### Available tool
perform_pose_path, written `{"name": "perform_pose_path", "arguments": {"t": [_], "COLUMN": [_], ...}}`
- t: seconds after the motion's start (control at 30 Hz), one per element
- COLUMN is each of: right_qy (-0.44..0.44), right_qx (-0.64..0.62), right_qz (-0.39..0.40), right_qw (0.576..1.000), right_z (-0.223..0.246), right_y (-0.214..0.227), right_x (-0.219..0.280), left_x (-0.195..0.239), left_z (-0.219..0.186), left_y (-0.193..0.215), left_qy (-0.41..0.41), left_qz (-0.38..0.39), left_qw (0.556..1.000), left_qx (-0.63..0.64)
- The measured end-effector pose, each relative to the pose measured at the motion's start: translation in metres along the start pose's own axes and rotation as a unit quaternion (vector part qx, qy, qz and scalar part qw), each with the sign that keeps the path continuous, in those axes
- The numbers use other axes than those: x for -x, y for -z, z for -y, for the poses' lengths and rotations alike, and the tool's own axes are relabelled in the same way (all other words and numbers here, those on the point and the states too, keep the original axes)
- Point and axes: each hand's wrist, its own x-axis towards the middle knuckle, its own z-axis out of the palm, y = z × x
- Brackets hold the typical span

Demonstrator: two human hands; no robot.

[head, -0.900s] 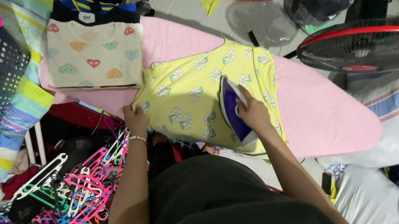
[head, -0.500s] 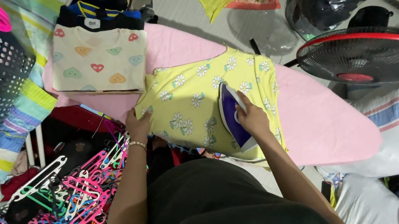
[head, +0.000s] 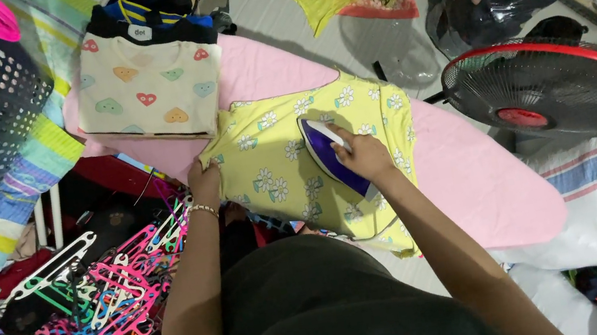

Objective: The person irons a yellow floral-patterned garment on a pink ironing board, smoothing it with an iron and then folding it neatly. The person handles the garment and iron throughout, adjusting the fabric and completing the fold.

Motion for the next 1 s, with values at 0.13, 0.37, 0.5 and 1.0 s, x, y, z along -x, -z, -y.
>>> {"name": "perform_pose_path", "arguments": {"t": [0.13,0.37,0.5,1.0], "right_qy": [-0.037,-0.203,-0.191,-0.015], "right_qx": [-0.004,-0.065,-0.114,-0.015], "right_qz": [-0.019,-0.094,-0.121,0.001], "right_qw": [0.999,0.972,0.967,1.0], "right_z": [0.015,-0.026,-0.075,0.0], "right_y": [0.012,0.022,0.0,0.004], "right_x": [0.015,0.014,-0.013,0.005], "left_x": [-0.026,-0.041,-0.049,-0.012], "left_z": [0.018,0.036,0.044,0.019], "left_y": [-0.003,-0.004,-0.004,-0.004], "left_qy": [-0.006,-0.014,-0.029,-0.018], "left_qz": [-0.015,-0.019,-0.021,-0.008], "left_qw": [1.0,1.0,0.999,1.0], "left_qx": [0.004,0.01,0.022,0.017]}}
